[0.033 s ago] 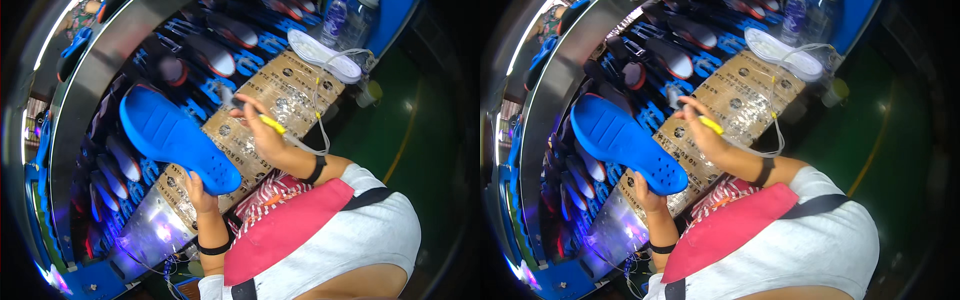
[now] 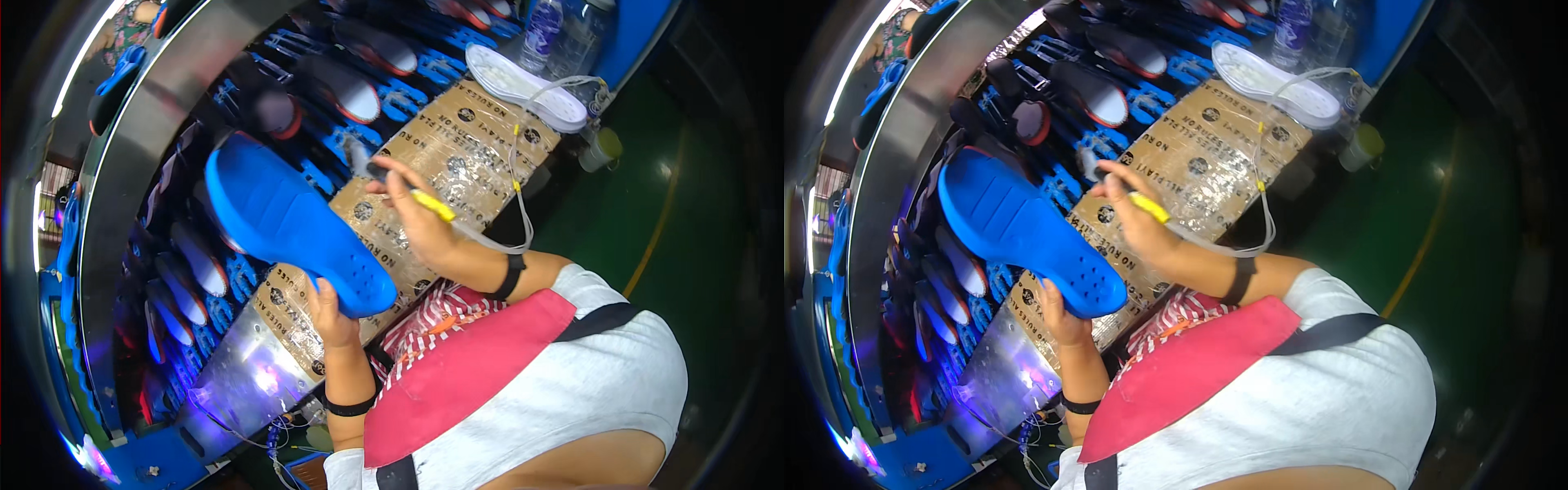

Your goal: The person picks up a blue shoe sole from a rack, applies a substance to its surface with a brush, and places it back. This process is repeated with several more soles throughout the video.

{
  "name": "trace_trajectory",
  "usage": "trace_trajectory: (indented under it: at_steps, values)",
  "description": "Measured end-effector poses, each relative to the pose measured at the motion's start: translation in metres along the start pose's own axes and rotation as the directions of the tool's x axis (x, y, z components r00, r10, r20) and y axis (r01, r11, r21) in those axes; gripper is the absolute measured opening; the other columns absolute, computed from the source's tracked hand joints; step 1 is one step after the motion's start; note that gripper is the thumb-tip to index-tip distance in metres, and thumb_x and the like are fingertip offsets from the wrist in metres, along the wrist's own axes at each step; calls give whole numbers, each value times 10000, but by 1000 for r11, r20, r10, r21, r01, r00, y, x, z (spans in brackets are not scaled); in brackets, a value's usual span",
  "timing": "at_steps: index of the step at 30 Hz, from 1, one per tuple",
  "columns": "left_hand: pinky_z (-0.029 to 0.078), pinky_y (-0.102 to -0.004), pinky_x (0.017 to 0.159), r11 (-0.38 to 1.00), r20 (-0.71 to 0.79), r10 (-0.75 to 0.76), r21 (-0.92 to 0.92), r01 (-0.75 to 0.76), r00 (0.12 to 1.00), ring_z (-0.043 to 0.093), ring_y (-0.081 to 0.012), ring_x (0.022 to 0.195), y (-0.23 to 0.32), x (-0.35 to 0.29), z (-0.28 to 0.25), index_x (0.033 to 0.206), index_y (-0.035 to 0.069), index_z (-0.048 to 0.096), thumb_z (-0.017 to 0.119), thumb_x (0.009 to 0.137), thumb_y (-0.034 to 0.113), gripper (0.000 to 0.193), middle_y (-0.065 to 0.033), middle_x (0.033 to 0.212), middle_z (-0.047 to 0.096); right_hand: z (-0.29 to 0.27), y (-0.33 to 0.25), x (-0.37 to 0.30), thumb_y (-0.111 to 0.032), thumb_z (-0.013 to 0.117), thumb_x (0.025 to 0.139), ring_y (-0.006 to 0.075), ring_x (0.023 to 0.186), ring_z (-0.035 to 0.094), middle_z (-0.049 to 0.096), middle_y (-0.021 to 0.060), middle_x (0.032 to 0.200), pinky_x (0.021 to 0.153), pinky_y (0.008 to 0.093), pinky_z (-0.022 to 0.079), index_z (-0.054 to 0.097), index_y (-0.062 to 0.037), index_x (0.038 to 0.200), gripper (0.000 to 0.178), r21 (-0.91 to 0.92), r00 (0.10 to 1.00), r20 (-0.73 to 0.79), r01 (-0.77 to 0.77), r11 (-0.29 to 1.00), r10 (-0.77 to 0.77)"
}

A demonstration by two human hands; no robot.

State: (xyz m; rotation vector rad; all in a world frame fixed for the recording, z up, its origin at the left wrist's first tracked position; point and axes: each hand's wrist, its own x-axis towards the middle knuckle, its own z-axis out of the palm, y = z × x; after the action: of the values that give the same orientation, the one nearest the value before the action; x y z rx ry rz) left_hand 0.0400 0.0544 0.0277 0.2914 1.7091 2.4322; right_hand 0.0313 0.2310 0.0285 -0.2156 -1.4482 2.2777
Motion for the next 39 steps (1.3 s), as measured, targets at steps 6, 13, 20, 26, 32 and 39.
trace_trajectory:
  at_steps: [6, 13, 20, 26, 32, 39]
  values:
    - [335, -356, 997, 954, 188, -44, 301, -15, 981, 444, -242, 1165, -18, -24, 18, 1370, -52, 239, 474, 928, 283, 603, -161, 1314, 406, 23, 11, -10, -414, 444, 942, 108, 951, 508, 570, 48, 1028, 865, 251, 398, 477, -80, 1230, 442, 322, 968, -38, -224, 920, 249]
    - [370, -346, 962, 966, 269, -97, 258, 26, 958, 487, -237, 1111, -16, -31, 5, 1334, -61, 297, 518, 905, 283, 592, -156, 1261, 461, 15, 13, -14, -413, 451, 939, 99, 940, 525, 572, 34, 1068, 846, 236, 410, 479, -90, 1236, 440, 269, 973, -49, -202, 942, 223]
    - [425, -348, 875, 989, 151, -145, 12, 145, 978, 549, -251, 1000, -3, -43, 12, 1259, -77, 388, 450, 908, 396, 593, -166, 1122, 549, 1, 40, 19, -411, 400, 957, 74, 862, 546, 611, 46, 920, 786, 236, 415, 469, -65, 1250, 459, -6, 991, -137, -8, 1000, 7]
    - [414, -464, 941, 876, 133, -164, -436, 206, 977, 491, -388, 1120, 4, -28, -1, 1331, -22, 331, 428, 899, 413, 621, -253, 1264, 450, -33, 20, 25, -373, 387, 969, 36, 740, 495, 601, 18, 869, 654, 161, 394, 470, -60, 1272, 444, 67, 988, -63, -134, 989, 139]
    - [432, -508, 928, 765, 92, -123, -626, 154, 988, 466, -437, 1141, -3, -31, -20, 1361, 27, 319, 476, 864, 442, 667, -278, 1290, 420, -47, 2, 17, -260, 482, 942, 30, 699, 517, 629, 15, 812, 596, 164, 402, 572, -25, 1175, 343, -203, 998, 63, 1, 979, 12]
    - [517, -476, 810, 712, 54, -179, -682, 167, 982, 528, -432, 1058, -13, -30, -26, 1327, 51, 379, 476, 849, 500, 663, -292, 1209, 485, -47, -4, 10, -143, 548, 884, 83, 739, 607, 667, 80, 858, 645, 188, 450, 598, 13, 1097, 269, -231, 990, 126, 94, 969, -66]
